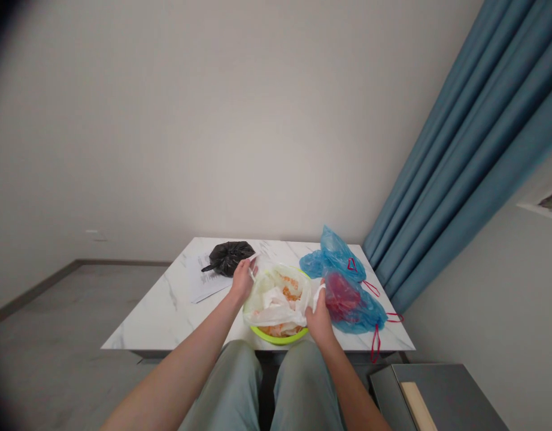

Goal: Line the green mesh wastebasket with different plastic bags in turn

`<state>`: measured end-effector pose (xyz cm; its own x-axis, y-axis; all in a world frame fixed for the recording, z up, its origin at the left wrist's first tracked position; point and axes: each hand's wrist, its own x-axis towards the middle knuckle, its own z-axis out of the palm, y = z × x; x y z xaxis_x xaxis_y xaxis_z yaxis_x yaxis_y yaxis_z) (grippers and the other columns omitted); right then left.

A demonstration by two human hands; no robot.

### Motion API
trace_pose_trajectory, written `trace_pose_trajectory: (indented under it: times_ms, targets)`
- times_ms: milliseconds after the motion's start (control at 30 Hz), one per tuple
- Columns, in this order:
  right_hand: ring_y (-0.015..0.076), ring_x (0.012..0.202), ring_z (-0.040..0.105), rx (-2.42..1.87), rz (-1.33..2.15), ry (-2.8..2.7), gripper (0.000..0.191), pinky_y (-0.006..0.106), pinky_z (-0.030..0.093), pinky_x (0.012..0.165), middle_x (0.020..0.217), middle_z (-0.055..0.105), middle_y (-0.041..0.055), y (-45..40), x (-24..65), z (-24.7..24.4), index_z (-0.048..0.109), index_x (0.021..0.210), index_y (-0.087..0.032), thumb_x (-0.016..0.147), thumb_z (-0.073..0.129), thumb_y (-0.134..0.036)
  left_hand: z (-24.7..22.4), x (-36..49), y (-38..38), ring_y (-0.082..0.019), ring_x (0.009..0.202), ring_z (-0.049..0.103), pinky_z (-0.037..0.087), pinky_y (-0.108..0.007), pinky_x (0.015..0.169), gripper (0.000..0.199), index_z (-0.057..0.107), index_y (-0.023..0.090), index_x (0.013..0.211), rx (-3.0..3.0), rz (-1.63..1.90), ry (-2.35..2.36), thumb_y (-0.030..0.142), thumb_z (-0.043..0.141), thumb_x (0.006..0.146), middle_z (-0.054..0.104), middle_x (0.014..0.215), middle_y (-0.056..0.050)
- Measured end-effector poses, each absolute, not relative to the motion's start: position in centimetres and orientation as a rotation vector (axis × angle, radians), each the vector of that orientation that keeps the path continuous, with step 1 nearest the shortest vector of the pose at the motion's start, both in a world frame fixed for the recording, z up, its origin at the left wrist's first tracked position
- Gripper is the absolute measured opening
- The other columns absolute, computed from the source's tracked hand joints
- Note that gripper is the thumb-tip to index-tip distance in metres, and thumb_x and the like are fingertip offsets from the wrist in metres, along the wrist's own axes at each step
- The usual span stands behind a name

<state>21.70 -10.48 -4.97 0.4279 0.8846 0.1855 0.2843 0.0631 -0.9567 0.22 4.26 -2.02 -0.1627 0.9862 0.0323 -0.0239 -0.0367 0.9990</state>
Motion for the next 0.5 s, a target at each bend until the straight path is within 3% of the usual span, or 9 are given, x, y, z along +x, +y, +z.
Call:
trace_pose_trajectory:
  times_ms: [100,200,367,500]
  targets:
    - [0.0261,0.124,0.053,-1.430,0.661,-0.959,0.058,0.042,0.038,0.107,0.129,0.061,0.0139,-10.6,22.3,-4.5,0.058,0.126,-0.013,0.076,0.058,-0.042,-1.2,-0.9,4.1,-0.015,0.091,0.066,0.048,-0.023,0.071,0.024,0.051,0.019,0.088,1.136,1.282,1.275,0.043,0.053,0.086,0.067,0.107,-0.011]
    - [0.0265,0.105,0.062,-1.436,0.663,-0.741,0.049,0.040,0.047,0.093,0.108,0.070,0.0118,-10.9,23.3,-3.8,0.067,0.104,-0.013,0.076,0.057,-0.052,-0.6,-2.9,3.5,-0.015,0.072,0.065,0.046,-0.023,0.060,0.030,0.057,0.016,0.088,1.169,1.176,1.292,0.037,0.069,0.070,0.069,0.094,-0.009]
    - [0.0246,0.087,0.065,-1.290,0.648,-0.522,0.032,0.036,0.051,0.078,0.079,0.069,0.0066,-10.6,24.8,-1.3,0.062,0.074,-0.019,0.072,0.056,-0.050,-0.1,-6.7,2.2,-0.013,0.048,0.053,0.037,-0.024,0.047,0.036,0.055,0.016,0.057,1.142,1.060,1.374,0.048,0.059,0.074,0.060,0.055,-0.005]
    - [0.0247,0.086,0.064,-1.150,0.744,-0.509,0.023,0.041,0.051,0.083,0.078,0.068,0.0073,-10.1,25.2,1.0,0.048,0.066,-0.024,0.070,0.051,-0.046,0.2,-8.7,1.3,-0.014,0.055,0.056,0.040,-0.024,0.052,0.040,0.044,0.020,0.050,1.082,1.128,1.402,0.049,0.058,0.074,0.063,0.060,-0.006]
